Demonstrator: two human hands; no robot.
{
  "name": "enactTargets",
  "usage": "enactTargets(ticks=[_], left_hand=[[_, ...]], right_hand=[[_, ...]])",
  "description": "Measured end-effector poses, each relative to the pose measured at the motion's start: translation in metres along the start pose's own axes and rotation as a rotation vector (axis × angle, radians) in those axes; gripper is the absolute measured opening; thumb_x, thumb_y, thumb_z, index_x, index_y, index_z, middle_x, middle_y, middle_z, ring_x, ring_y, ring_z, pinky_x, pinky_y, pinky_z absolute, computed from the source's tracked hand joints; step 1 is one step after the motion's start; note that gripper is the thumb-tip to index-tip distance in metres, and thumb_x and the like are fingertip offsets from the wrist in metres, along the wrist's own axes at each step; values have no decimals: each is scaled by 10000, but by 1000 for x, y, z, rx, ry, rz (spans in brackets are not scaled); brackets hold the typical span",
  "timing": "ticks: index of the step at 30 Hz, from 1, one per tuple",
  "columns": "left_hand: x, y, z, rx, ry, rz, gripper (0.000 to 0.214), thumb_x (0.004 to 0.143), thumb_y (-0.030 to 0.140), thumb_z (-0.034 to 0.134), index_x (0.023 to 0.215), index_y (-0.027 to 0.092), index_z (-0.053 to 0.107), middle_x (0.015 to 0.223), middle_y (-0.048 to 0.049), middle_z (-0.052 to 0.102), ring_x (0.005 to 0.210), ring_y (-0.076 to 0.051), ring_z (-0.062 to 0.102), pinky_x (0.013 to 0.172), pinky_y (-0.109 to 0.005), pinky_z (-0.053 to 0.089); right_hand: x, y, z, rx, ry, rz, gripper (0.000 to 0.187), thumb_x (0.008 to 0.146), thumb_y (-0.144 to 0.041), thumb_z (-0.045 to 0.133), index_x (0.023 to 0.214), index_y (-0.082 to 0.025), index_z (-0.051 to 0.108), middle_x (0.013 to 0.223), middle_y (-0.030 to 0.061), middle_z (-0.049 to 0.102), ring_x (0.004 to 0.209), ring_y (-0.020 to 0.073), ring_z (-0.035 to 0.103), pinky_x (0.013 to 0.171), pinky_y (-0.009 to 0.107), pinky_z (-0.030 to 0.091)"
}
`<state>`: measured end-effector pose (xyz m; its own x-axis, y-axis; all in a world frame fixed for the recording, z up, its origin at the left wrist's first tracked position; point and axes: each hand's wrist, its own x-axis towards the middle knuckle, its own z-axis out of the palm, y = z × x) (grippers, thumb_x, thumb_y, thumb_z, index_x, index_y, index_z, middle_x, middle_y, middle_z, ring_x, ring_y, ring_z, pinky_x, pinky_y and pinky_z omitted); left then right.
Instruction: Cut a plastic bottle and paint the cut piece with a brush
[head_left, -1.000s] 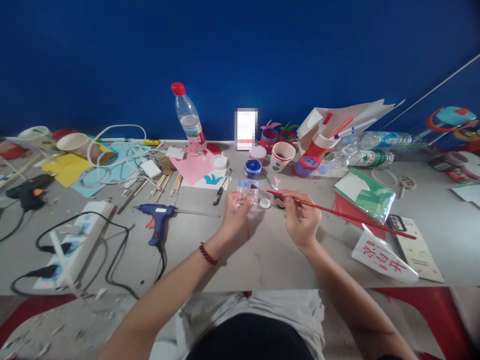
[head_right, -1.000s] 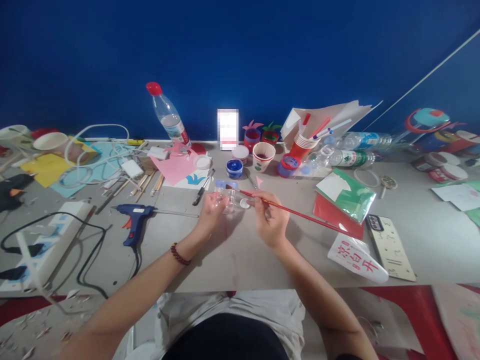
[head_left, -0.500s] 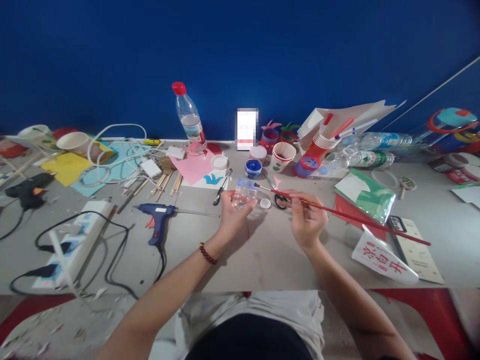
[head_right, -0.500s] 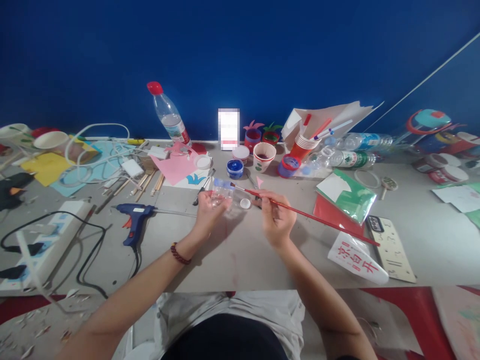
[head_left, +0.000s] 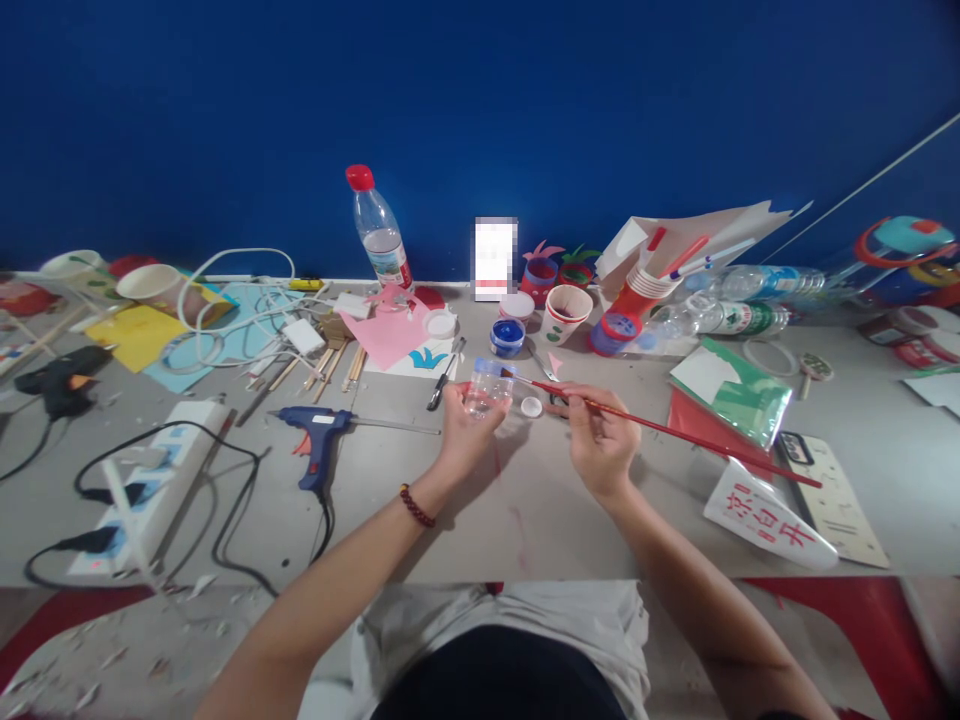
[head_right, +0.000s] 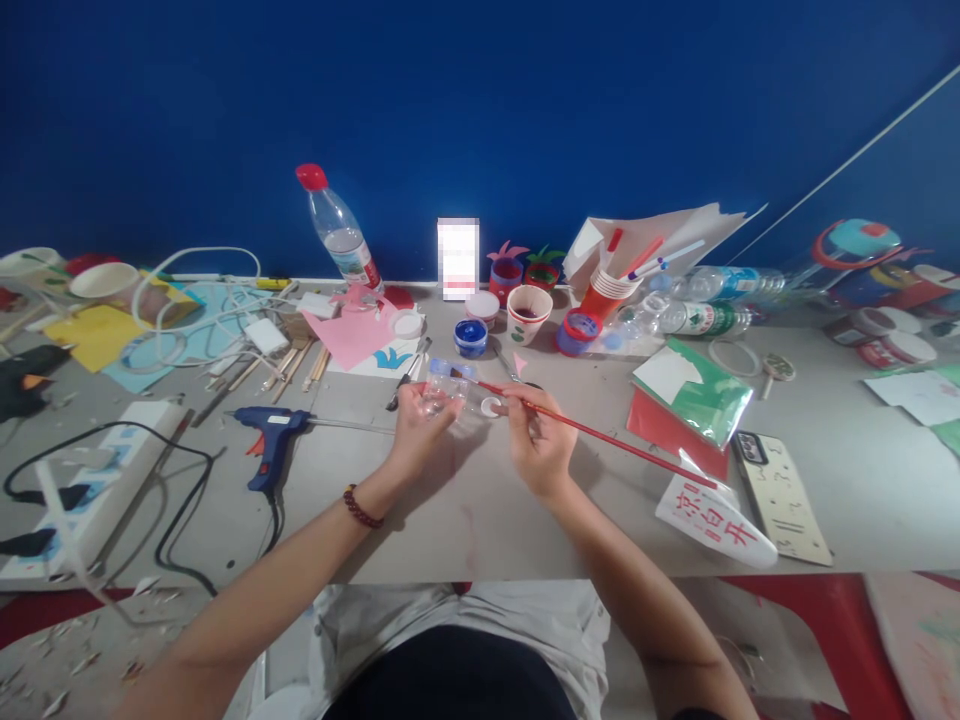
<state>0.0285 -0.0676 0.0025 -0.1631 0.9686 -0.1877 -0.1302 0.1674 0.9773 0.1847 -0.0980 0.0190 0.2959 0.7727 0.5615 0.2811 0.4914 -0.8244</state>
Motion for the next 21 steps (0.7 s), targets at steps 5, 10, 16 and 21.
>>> enactTargets(ticks=[5, 10, 16, 21], left_hand=[[5, -3, -1, -57, 10, -75, 494, 671, 260, 843, 948, 246, 434, 973, -8, 557, 805, -141, 629, 698, -304, 545], [8, -3, 0, -82, 25, -92, 534, 636, 290, 850, 964, 238, 431, 958, -3, 554, 816, -146, 639, 696, -302, 546], [4, -2, 1, -26, -15, -26, 502, 643, 198, 847, 929, 259, 438, 927, 12, 573, 785, -141, 648, 688, -294, 529], [0, -1, 1, 3, -29, 10, 507, 642, 169, 852, 924, 266, 442, 903, 19, 589, 800, -145, 645, 699, -299, 527]], right_hand=[[4, 1, -3, -76, 4, 25, 132, 961, -270, 581, 976, -230, 706, 945, 43, 752, 757, 187, 770, 677, 307, 681], [8, 4, -5, -48, 64, 14, 129, 956, -308, 597, 969, -234, 702, 961, 48, 751, 733, 189, 770, 649, 310, 682], [1, 2, -1, 93, 43, 6, 108, 946, -280, 612, 975, -226, 701, 983, 66, 764, 891, 231, 773, 639, 350, 696], [-2, 1, 1, 111, -8, -10, 121, 945, -240, 610, 1001, -232, 717, 988, 58, 765, 911, 223, 767, 651, 349, 698]])
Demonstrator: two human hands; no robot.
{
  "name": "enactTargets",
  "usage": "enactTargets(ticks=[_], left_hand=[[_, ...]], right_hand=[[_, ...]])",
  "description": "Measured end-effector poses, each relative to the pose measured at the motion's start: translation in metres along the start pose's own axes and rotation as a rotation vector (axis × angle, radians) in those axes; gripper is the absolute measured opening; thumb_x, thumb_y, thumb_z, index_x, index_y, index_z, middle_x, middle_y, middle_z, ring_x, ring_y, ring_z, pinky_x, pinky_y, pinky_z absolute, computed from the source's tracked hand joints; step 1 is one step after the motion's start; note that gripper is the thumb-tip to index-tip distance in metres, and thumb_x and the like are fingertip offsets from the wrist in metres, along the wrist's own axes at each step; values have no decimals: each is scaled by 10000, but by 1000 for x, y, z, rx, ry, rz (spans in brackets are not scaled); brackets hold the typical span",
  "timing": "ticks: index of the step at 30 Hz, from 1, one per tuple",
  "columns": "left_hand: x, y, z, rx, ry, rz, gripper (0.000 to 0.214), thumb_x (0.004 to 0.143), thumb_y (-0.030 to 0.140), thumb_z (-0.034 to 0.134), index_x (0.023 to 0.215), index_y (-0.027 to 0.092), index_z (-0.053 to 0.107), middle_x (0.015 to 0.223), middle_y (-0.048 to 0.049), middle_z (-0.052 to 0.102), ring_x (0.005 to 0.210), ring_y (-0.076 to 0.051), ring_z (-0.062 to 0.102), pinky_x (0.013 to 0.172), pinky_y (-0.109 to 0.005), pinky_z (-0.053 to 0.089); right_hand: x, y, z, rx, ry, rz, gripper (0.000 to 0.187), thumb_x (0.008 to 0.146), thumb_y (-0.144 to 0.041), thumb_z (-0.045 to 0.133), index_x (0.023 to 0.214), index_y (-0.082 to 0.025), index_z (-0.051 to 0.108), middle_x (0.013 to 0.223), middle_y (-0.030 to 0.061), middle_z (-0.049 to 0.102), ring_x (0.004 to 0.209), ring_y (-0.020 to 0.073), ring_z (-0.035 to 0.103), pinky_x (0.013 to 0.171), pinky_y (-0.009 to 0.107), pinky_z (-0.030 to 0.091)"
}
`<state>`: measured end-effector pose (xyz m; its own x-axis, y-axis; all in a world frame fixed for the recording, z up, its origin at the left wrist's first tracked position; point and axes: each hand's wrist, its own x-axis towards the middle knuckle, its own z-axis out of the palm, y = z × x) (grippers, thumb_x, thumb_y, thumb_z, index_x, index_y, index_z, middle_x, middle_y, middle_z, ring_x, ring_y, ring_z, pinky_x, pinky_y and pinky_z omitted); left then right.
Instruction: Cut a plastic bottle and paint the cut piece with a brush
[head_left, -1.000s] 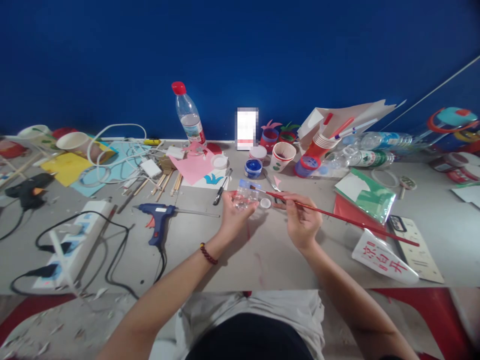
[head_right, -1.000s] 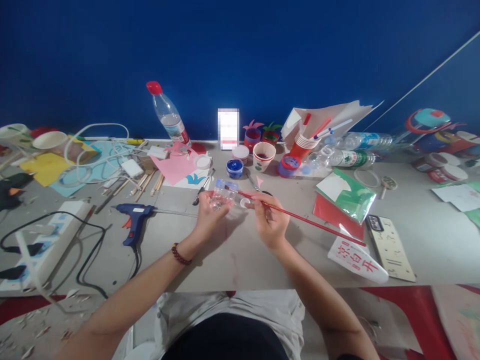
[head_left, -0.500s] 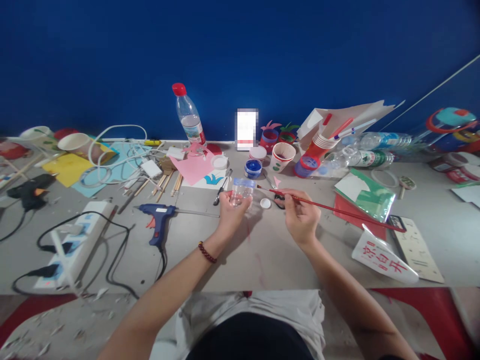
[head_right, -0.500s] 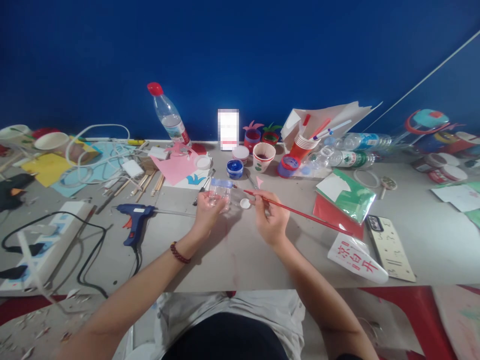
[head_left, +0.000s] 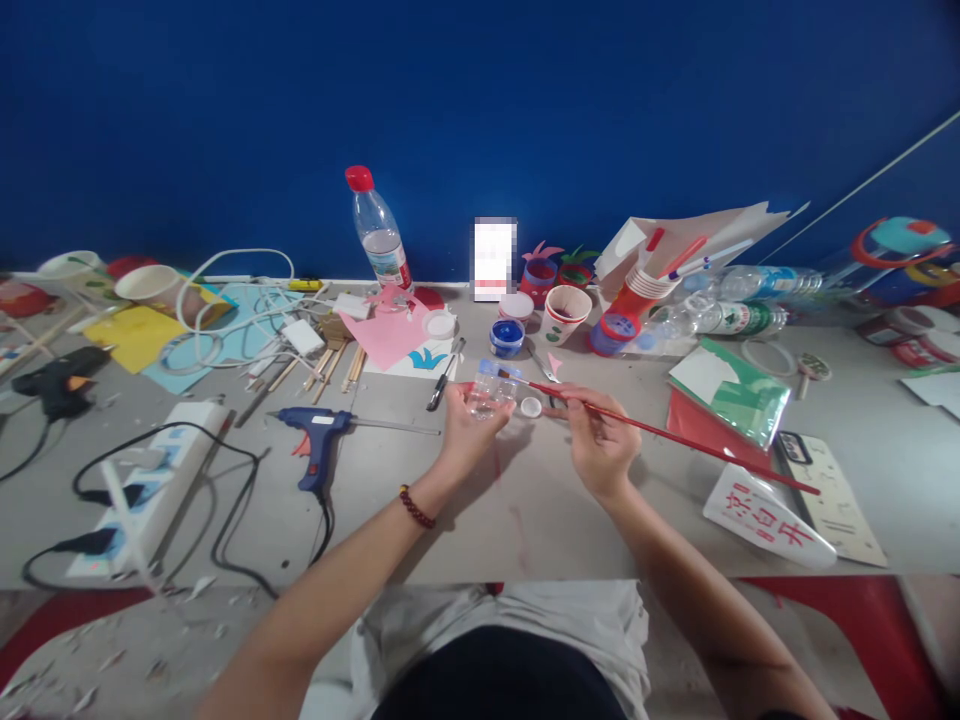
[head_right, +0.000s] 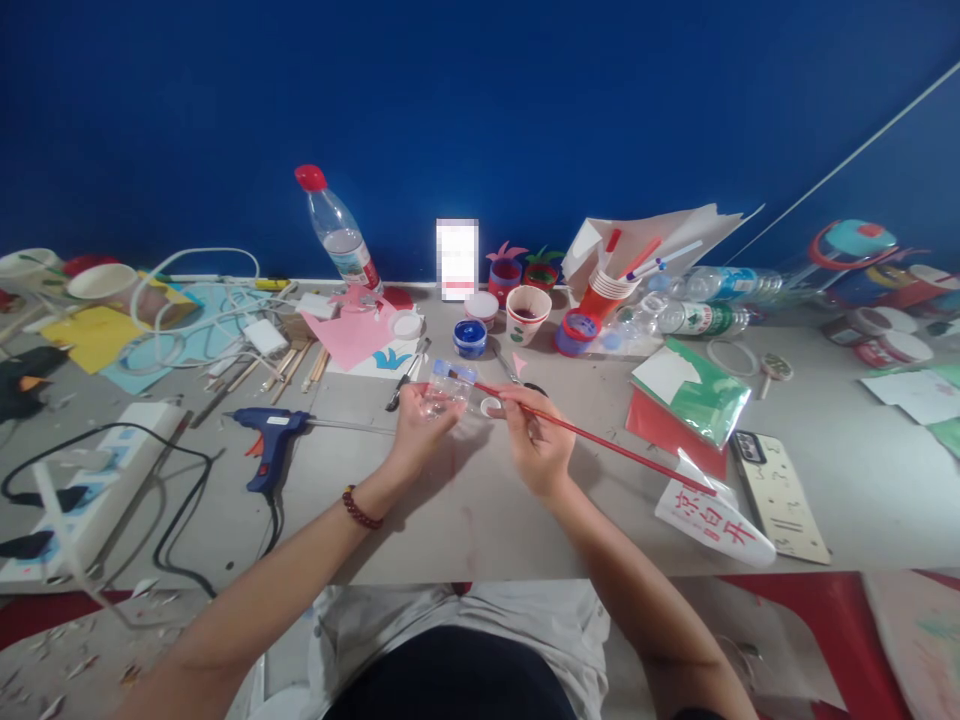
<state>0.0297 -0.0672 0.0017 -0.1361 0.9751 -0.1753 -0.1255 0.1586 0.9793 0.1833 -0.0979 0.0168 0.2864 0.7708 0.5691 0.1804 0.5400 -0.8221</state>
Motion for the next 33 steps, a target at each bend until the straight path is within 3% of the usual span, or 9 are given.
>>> enactTargets(ticks=[8, 15, 22, 28, 33], left_hand=[[2, 0, 0, -10, 14, -39, 489, 660, 172, 851, 918, 249, 443, 933, 9, 559, 771, -140, 640, 714, -319, 527], [4, -1, -2, -17, 0, -62, 522, 649, 273, 841, 964, 230, 426, 940, 16, 550, 759, -117, 627, 673, -279, 523], [5, 7, -2, -117, 30, -128, 546, 624, 310, 852, 955, 225, 426, 936, -5, 543, 764, -141, 630, 644, -311, 578], [4, 4, -1, -68, 12, -93, 544, 606, 262, 850, 942, 233, 424, 924, 9, 548, 749, -126, 618, 652, -283, 535], [2, -1, 0, -15, -21, 1, 520, 619, 209, 850, 919, 239, 426, 918, 21, 559, 753, -129, 632, 697, -294, 513]], right_hand=[[2, 0, -2, -49, -27, -14, 152, 944, -205, 595, 1029, -241, 716, 1006, 52, 754, 922, 214, 757, 671, 337, 695], [3, -2, -4, -92, -15, -37, 153, 944, -177, 589, 1016, -229, 714, 977, 46, 742, 836, 184, 757, 688, 320, 692], [8, 1, -8, -218, 5, -14, 125, 951, -218, 592, 979, -230, 713, 937, 42, 745, 722, 173, 759, 666, 302, 682], [8, -2, -5, -60, 87, -62, 109, 947, -222, 601, 988, -234, 701, 956, 51, 755, 827, 207, 773, 644, 324, 694], [5, -3, -3, 33, 12, -19, 121, 950, -203, 592, 986, -237, 703, 991, 56, 759, 878, 214, 773, 613, 307, 689]])
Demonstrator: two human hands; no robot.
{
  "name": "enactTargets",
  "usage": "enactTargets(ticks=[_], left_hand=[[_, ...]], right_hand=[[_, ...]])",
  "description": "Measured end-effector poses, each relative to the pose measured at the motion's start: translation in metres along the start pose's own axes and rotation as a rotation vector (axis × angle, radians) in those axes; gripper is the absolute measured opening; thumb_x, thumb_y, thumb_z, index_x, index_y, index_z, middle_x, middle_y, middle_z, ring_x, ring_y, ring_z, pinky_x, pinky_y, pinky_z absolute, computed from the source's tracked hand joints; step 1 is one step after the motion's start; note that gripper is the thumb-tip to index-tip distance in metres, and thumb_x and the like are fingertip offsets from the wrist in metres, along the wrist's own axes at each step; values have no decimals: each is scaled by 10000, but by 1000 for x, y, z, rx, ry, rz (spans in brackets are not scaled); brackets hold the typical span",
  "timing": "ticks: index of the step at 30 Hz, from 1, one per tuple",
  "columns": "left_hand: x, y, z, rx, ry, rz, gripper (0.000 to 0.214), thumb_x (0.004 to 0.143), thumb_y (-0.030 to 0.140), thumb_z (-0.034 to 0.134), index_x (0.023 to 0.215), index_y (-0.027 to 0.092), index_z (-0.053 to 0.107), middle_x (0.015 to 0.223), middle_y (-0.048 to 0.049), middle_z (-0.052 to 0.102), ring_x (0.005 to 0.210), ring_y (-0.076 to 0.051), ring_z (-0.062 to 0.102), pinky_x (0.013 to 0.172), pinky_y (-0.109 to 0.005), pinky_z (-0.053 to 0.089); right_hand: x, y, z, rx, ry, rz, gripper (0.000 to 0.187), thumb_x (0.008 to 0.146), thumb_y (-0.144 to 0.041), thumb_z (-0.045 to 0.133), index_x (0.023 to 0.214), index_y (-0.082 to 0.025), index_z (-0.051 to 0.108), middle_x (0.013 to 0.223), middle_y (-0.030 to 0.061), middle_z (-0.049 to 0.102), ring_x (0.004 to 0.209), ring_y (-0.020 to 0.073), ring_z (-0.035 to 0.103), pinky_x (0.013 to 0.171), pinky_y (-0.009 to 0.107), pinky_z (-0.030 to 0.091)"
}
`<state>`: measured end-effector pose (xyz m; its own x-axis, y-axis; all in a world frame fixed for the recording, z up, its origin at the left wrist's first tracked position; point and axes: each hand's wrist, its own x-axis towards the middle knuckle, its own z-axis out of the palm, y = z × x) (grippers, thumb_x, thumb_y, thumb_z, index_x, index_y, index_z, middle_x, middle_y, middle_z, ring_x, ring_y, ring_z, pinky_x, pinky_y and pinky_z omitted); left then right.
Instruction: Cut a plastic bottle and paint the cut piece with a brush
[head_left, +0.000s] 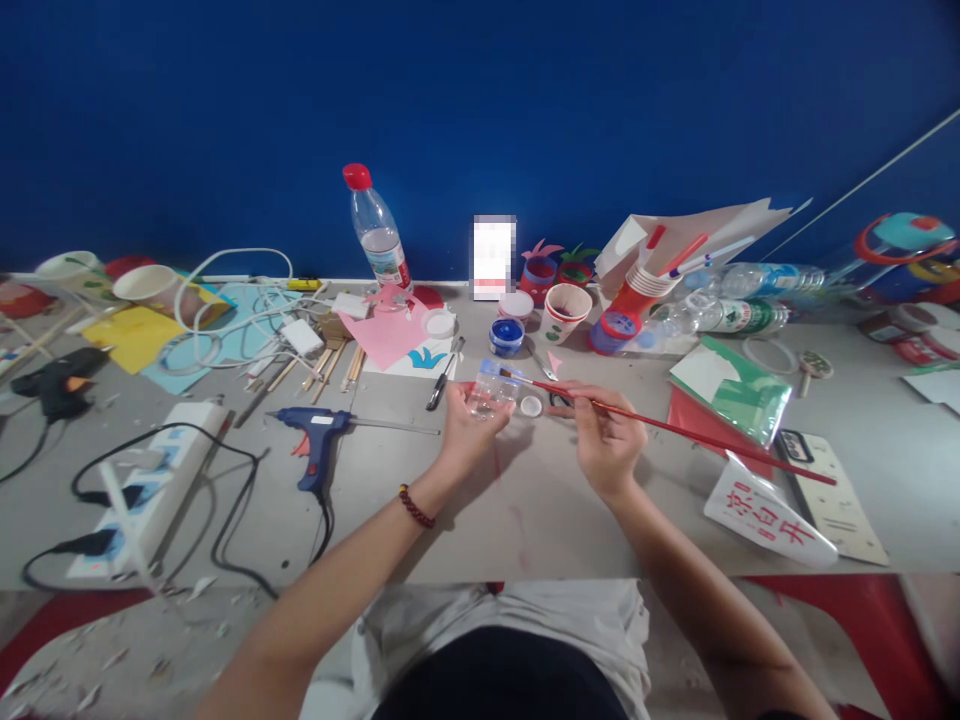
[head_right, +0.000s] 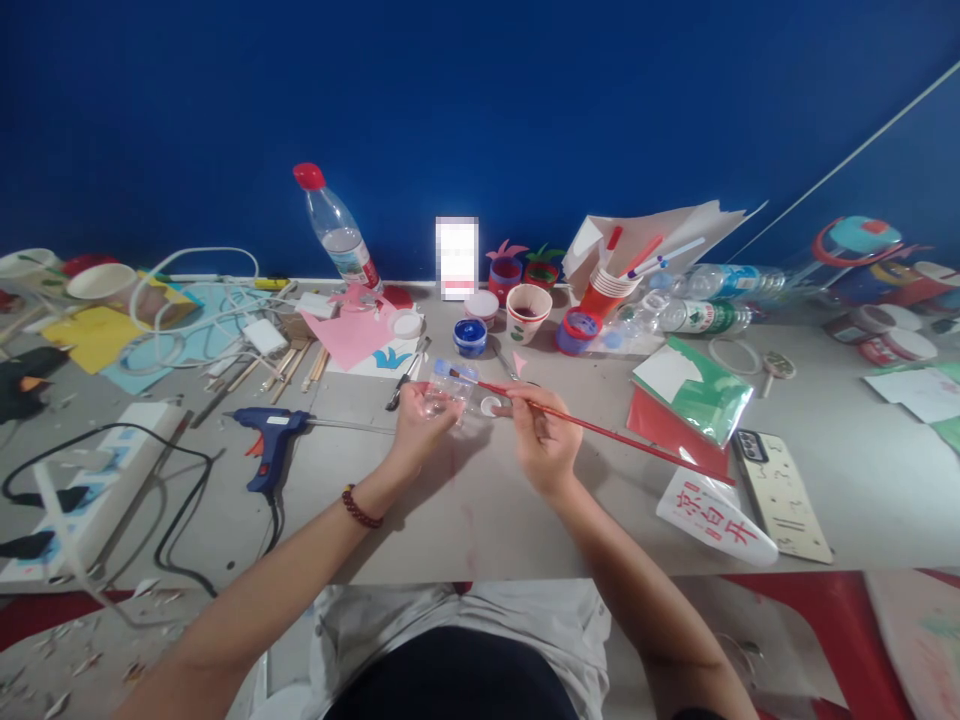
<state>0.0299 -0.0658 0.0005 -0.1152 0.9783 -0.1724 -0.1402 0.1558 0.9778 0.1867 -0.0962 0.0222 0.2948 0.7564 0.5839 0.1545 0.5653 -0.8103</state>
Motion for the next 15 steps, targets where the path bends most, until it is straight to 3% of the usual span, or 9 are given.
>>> enactTargets(ticks=[5, 15], left_hand=[[-2, 2, 1, 38, 2, 31, 484, 640, 156, 836, 911, 236, 443, 895, 29, 562, 779, -127, 630, 759, -310, 515], [1, -5, -2, -38, -3, 1, 480, 638, 211, 841, 922, 235, 454, 936, 6, 559, 786, -137, 612, 689, -297, 511]], right_hand=[[1, -1, 0, -47, -32, -11, 158, 953, -177, 577, 1012, -241, 709, 987, 51, 755, 894, 201, 768, 662, 302, 691], [3, -5, -2, -124, 31, 62, 112, 954, -246, 586, 965, -233, 697, 936, 42, 734, 703, 182, 763, 642, 309, 682]])
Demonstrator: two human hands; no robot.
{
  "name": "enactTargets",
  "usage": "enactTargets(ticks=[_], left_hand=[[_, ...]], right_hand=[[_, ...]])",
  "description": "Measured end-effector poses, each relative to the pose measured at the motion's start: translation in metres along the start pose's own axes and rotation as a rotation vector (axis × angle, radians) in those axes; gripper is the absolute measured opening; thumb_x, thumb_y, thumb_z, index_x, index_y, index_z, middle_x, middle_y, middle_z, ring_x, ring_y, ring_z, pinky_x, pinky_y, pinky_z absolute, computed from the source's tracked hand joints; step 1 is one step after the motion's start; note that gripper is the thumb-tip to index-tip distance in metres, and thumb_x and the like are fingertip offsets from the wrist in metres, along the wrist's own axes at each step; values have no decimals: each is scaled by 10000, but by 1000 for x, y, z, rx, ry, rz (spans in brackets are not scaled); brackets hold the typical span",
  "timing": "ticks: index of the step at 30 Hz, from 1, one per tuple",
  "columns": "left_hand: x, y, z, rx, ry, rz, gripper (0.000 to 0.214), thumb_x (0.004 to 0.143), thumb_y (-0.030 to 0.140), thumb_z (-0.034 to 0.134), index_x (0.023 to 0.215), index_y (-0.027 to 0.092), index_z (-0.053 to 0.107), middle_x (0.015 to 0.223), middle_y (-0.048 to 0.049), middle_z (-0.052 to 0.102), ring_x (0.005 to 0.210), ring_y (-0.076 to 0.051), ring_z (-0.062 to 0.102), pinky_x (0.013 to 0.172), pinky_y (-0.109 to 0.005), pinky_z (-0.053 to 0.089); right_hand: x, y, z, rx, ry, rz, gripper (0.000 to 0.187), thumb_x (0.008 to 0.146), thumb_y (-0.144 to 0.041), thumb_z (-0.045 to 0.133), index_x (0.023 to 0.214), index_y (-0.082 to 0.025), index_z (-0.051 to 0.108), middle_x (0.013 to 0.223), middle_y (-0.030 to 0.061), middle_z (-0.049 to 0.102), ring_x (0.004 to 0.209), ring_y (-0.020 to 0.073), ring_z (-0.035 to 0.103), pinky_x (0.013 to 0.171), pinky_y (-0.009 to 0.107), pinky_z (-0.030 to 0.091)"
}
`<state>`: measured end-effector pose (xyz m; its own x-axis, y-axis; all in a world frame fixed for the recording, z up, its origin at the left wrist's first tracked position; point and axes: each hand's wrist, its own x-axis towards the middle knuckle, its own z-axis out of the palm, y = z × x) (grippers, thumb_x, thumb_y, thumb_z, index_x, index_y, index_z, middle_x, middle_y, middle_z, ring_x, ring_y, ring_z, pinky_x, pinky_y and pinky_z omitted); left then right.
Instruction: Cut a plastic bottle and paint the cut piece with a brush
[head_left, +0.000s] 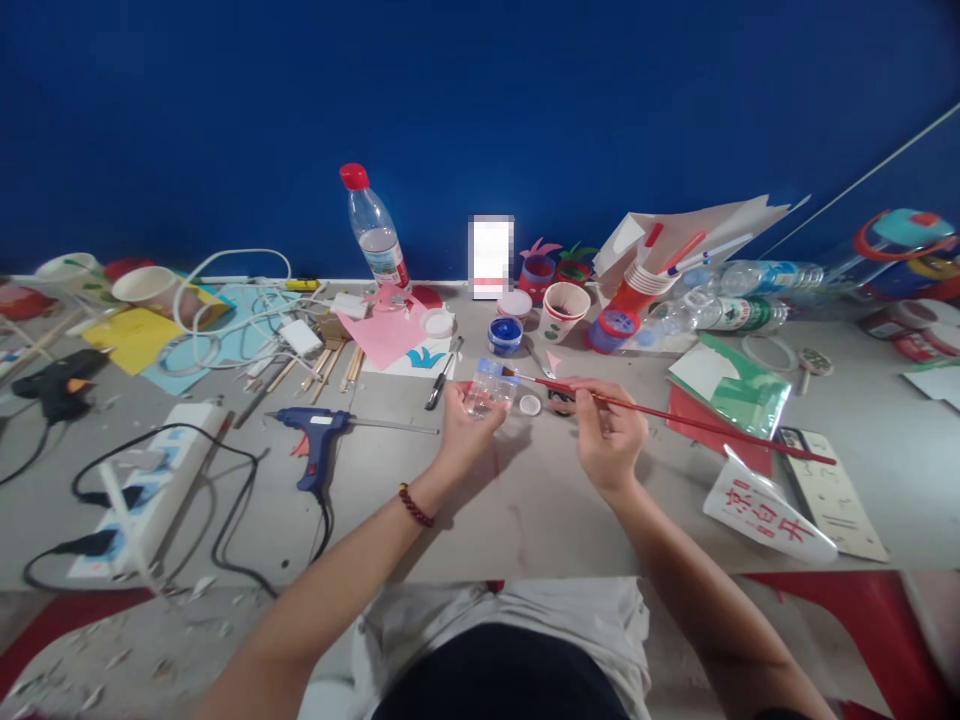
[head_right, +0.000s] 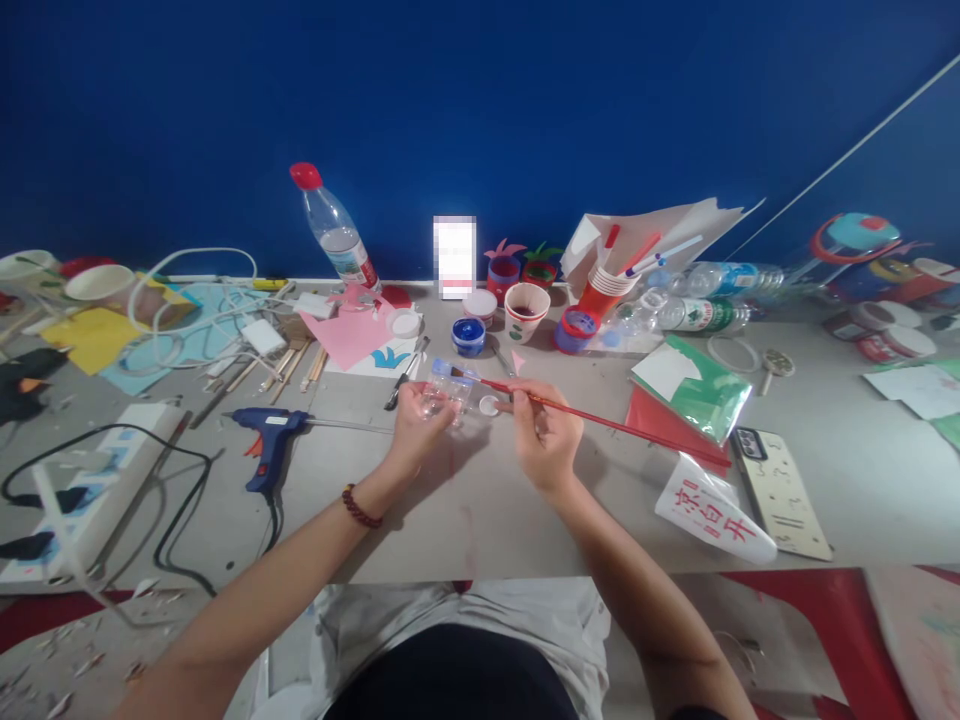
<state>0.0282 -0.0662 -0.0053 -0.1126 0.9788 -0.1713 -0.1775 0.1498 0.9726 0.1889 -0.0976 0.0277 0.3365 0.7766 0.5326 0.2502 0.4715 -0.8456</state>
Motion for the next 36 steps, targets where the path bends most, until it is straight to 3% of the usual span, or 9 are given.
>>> enactTargets(ticks=[12, 16, 21, 26, 36], left_hand=[[1, 13, -1, -50, 22, -97, 483, 661, 290, 820, 944, 230, 434, 924, 3, 550, 763, -141, 617, 645, -309, 560], [2, 17, 0, -61, 27, -111, 515, 624, 288, 838, 936, 231, 432, 913, 5, 551, 765, -148, 622, 636, -307, 562], [0, 12, 1, -7, 15, -49, 512, 605, 243, 834, 924, 228, 435, 906, 9, 571, 742, -131, 616, 654, -281, 520], [-4, 4, 2, 81, -28, 66, 505, 618, 210, 837, 943, 235, 452, 879, 16, 589, 798, -144, 632, 725, -291, 500], [-2, 2, 0, 56, -12, 42, 468, 640, 196, 824, 929, 240, 459, 924, 3, 577, 820, -151, 622, 722, -299, 503]], right_hand=[[3, 3, -2, -33, 14, 11, 110, 957, -259, 587, 955, -225, 692, 945, 43, 724, 761, 188, 767, 701, 322, 687], [2, 5, -2, 1, 45, -29, 103, 958, -270, 591, 970, -242, 689, 953, 47, 731, 764, 194, 770, 656, 325, 692], [-4, 3, 1, 95, 73, -65, 94, 955, -292, 600, 969, -236, 674, 952, 69, 757, 883, 244, 773, 611, 358, 694], [-7, 4, 3, 71, 24, -26, 99, 954, -277, 595, 964, -236, 685, 950, 62, 765, 859, 229, 773, 587, 332, 684], [-5, 3, 4, 24, 30, -45, 103, 947, -264, 598, 961, -235, 696, 951, 60, 745, 826, 213, 764, 636, 340, 691]])
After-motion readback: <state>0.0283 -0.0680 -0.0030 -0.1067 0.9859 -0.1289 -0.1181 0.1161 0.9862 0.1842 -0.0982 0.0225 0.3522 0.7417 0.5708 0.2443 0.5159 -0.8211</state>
